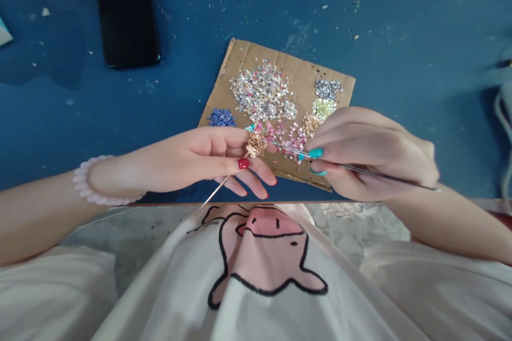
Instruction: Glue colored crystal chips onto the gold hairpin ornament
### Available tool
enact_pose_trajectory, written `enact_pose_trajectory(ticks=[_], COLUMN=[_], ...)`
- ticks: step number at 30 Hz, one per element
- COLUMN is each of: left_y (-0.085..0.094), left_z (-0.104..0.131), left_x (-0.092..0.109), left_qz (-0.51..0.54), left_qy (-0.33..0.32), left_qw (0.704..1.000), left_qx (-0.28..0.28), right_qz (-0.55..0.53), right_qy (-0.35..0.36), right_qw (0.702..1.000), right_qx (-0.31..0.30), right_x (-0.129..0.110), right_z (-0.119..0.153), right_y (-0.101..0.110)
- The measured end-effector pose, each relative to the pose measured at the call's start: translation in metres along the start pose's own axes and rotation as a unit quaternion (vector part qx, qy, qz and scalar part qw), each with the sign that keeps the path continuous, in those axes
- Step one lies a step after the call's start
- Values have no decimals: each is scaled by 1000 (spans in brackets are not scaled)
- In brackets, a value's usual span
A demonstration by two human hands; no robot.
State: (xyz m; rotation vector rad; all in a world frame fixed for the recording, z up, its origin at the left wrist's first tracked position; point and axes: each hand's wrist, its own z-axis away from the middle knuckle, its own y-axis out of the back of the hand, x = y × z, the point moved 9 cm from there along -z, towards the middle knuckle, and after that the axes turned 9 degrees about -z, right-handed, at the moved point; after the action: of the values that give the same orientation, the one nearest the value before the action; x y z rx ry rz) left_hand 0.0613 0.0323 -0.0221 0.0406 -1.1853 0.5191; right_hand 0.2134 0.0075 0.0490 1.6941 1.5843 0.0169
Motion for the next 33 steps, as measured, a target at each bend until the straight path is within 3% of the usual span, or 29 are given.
enact_pose_trajectory(ticks=[8,14,17,23,27,33], left_y=[-1,0,-1,-3,-3,-7], left_z=[0,0,0,1,2,0], left_x=[2,3,3,2,2,4], left_qz=[-5,-4,-5,1,7,34], left_qy=[0,1,5,10,10,9], left_qw=[1000,1000,1000,1000,1000,999], left_qx=[6,7,6,-1,-2,-16], right_qz=[17,94,117,117,65,68], right_qy=[-19,-148,-166,-145,-19,-21], right_qw=[999,982,976,978,987,989], right_qx=[-24,-73,-76,-97,-145,-128], right_x=[1,0,-13,-6,-10,-11], right_z=[0,25,38,18,-7,-14], right_y=[-2,-3,0,1,-6,-6])
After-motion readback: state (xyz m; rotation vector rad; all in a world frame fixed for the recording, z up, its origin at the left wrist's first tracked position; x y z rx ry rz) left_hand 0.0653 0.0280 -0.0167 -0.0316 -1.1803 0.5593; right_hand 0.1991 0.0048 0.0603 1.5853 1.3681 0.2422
